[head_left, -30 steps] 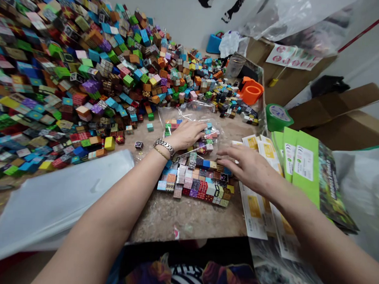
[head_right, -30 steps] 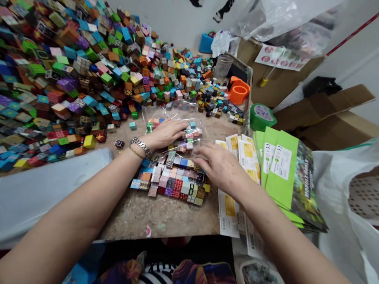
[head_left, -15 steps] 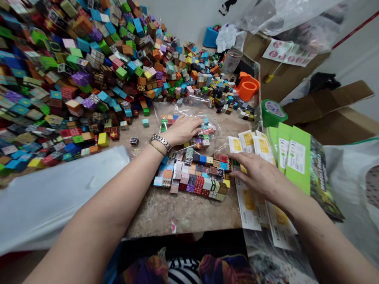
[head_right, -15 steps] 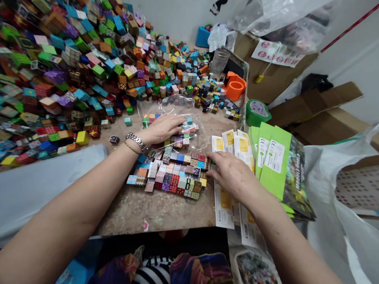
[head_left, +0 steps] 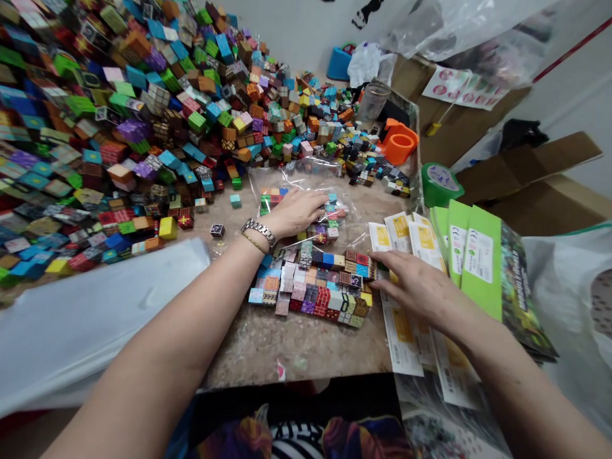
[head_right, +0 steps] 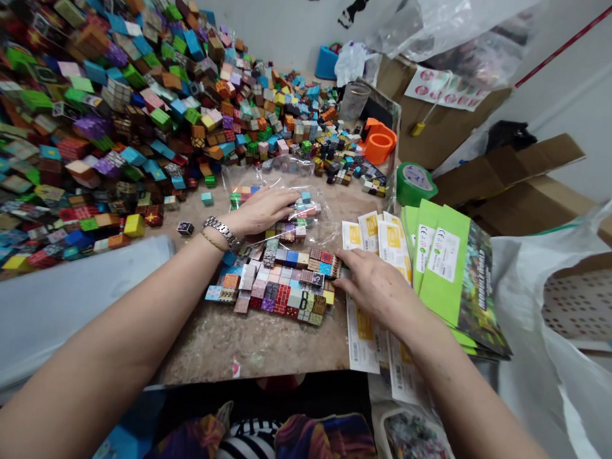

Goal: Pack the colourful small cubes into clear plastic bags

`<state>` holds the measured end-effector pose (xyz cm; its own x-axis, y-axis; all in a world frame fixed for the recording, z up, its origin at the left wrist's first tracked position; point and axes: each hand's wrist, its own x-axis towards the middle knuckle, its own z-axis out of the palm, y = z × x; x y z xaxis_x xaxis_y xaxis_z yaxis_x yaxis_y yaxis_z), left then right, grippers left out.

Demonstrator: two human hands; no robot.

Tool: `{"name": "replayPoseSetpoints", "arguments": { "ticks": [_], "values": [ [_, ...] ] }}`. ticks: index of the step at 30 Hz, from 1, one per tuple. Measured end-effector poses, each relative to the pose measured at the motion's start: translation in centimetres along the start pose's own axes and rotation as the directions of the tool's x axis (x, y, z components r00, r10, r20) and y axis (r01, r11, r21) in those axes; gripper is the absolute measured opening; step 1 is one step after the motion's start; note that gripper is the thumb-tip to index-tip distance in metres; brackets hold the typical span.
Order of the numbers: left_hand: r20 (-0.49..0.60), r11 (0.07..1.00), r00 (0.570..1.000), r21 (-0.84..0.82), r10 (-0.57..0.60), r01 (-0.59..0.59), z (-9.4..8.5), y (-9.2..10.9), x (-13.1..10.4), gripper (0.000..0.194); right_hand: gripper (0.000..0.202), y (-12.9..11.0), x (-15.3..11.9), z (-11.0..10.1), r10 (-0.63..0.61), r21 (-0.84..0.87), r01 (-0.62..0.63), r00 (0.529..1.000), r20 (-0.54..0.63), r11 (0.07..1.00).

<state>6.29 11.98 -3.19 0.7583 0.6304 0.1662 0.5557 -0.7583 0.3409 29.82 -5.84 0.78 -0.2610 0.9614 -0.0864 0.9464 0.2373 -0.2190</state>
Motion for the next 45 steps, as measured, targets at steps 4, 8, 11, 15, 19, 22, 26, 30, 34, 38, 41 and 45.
{"name": "replayPoseSetpoints", "arguments": {
  "ticks": [4, 8, 11, 15, 19, 22, 26, 30, 34, 38, 41, 45],
  "values": [
    [0.014, 1.0, 1.0, -0.011, 0.007, -0.006, -0.2, 0.2, -0.2, 0.032, 0.042, 0.3, -0.2, 0.2, -0.036, -0.049, 0.034, 0.999, -0.036, 0.998],
    [0.012, 1.0, 1.0, -0.012, 0.002, -0.001, -0.5, 0.4, -0.3, 0.031, 0.039, 0.4, -0.2, 0.3, -0.072, -0.119, 0.063, 0.995, -0.069, 0.991],
    [0.022, 1.0, 1.0, 0.001, -0.017, 0.017, -0.5, 0.5, -0.3, 0.034, 0.037, 0.2, -0.2, 0.0, -0.102, -0.165, 0.085, 0.99, -0.094, 0.983],
    [0.028, 0.999, 0.999, 0.024, -0.028, 0.027, -0.4, 0.3, -0.2, 0.036, 0.036, 0.3, -0.3, -0.4, -0.109, -0.205, 0.09, 0.99, -0.086, 0.975],
    [0.021, 0.999, 0.999, 0.025, -0.031, 0.03, -0.4, 0.2, -0.2, 0.035, 0.034, 0.8, -0.7, -0.7, -0.103, -0.2, 0.086, 0.992, -0.078, 0.976],
    [0.024, 0.999, 0.999, 0.016, -0.035, 0.034, -0.7, 0.4, -0.3, 0.035, 0.036, 1.0, -0.8, -1.0, -0.084, -0.166, 0.07, 0.993, -0.079, 0.984],
    [0.041, 0.998, 0.997, -0.006, -0.06, 0.061, -1.0, 0.8, -0.3, 0.034, 0.04, 1.2, -0.4, -1.4, -0.008, -0.129, 0.0, 0.998, -0.063, 0.992],
    [0.045, 0.998, 0.998, -0.016, -0.054, 0.055, -0.9, 0.6, -0.1, 0.035, 0.041, 1.3, 0.6, -1.3, 0.059, -0.085, -0.064, 0.996, -0.066, 0.994],
    [0.019, 1.0, 1.0, -0.016, -0.023, 0.023, -0.5, 0.1, 0.0, 0.036, 0.038, 0.8, 1.8, -1.3, 0.125, -0.07, -0.13, 0.99, -0.067, 0.989],
    [0.029, 1.0, 0.999, -0.002, -0.028, 0.028, -0.5, 0.1, 0.1, 0.035, 0.032, -0.4, 3.0, -1.6, 0.19, -0.105, -0.194, 0.981, -0.042, 0.975],
    [0.04, 0.999, 0.999, 0.01, -0.035, 0.035, -0.7, 0.3, 0.0, 0.035, 0.034, -1.0, 3.7, -1.7, 0.222, -0.122, -0.222, 0.975, -0.015, 0.967],
    [0.033, 1.0, 0.999, 0.007, -0.03, 0.03, -0.8, 0.4, -0.1, 0.035, 0.037, -1.4, 3.9, -1.7, 0.228, -0.146, -0.224, 0.973, 0.016, 0.964]
  ]
}}
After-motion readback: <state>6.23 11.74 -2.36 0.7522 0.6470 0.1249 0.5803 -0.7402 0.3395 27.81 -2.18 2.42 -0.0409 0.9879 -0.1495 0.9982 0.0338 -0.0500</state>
